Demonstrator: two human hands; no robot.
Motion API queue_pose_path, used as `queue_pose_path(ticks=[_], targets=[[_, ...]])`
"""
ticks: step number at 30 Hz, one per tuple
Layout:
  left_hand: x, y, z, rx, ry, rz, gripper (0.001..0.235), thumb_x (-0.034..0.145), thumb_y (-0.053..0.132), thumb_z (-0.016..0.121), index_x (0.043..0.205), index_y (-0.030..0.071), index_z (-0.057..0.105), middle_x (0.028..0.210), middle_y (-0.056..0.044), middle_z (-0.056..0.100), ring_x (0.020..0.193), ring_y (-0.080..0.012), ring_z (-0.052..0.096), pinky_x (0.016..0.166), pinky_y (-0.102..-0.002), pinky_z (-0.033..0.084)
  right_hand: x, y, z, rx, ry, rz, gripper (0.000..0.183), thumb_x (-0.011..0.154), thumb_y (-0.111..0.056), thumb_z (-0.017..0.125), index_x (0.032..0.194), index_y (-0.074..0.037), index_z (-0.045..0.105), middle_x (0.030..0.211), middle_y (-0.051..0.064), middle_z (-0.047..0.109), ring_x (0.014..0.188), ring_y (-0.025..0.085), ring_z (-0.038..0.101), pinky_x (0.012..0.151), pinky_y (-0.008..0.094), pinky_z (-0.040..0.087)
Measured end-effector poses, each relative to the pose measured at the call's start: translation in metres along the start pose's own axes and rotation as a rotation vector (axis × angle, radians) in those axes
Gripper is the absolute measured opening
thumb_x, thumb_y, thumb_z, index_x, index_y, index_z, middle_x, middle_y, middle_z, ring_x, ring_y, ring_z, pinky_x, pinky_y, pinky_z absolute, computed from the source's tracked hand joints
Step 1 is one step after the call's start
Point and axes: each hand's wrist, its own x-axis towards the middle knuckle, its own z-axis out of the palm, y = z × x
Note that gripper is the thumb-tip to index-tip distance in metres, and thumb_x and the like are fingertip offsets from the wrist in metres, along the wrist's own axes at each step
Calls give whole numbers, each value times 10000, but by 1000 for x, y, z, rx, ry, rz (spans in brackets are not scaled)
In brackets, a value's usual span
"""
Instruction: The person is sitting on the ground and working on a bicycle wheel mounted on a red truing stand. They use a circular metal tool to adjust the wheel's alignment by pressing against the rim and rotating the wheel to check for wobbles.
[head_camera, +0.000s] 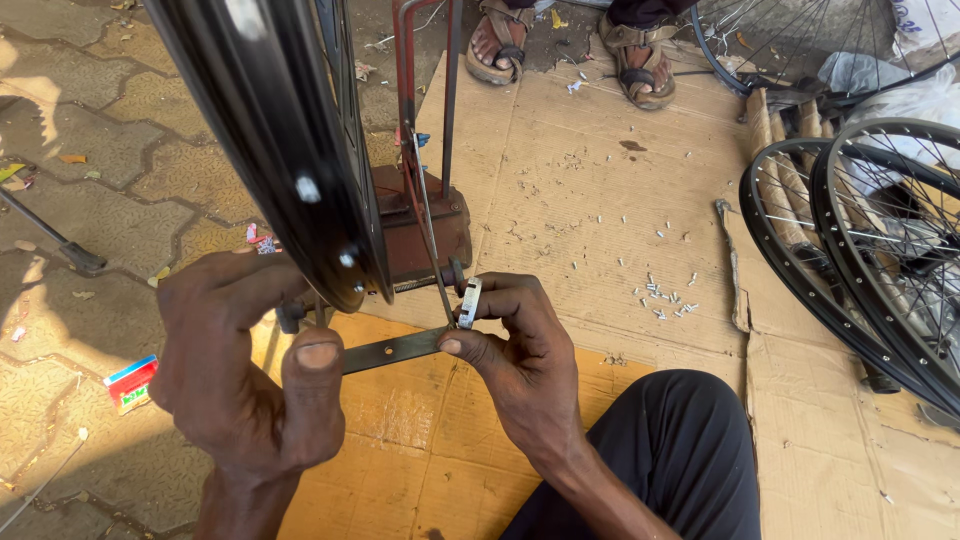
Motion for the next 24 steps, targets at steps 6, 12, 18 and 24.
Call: queue_pose_path(ticks=[6, 12, 18, 24], targets=[[2, -6, 3, 101, -109, 89, 190, 921, 166, 689, 1013, 1, 673, 976, -153, 685, 975, -267, 639, 916, -402, 437, 1, -1, -1, -68, 9, -3, 200, 881, -73, 790, 1034, -47, 664, 1185, 64, 598, 921, 111, 604, 664, 226, 580], [2, -4, 6, 95, -161, 73, 179, 866, 127, 722, 978, -2, 672, 964, -129, 678, 918, -250, 630, 909, -416, 397, 1, -3, -1, -12, -1, 8, 200, 884, -70, 787, 1034, -42, 657, 1198, 67, 591, 960, 121, 622, 695, 225, 599], [-1, -2, 12, 44, -158, 27, 154, 947, 67, 714, 1087, 8, 686, 1056, -136, 699, 1013, -256, 661, 890, -372, 445, 2, -5, -2, 10, -8, -23, 201, 899, -73, 780, 1044, -40, 645, 1219, 66, 578, 1029, 124, 633, 745, 228, 616], [-5, -2, 13, 13, -166, -15, 167, 976, 97, 704, 1101, -9, 674, 1060, -158, 716, 1020, -279, 678, 892, -398, 482, 2, -5, -2, -24, 7, 11, 198, 881, -86, 786, 1025, -44, 657, 1186, 67, 588, 956, 119, 634, 650, 216, 596]])
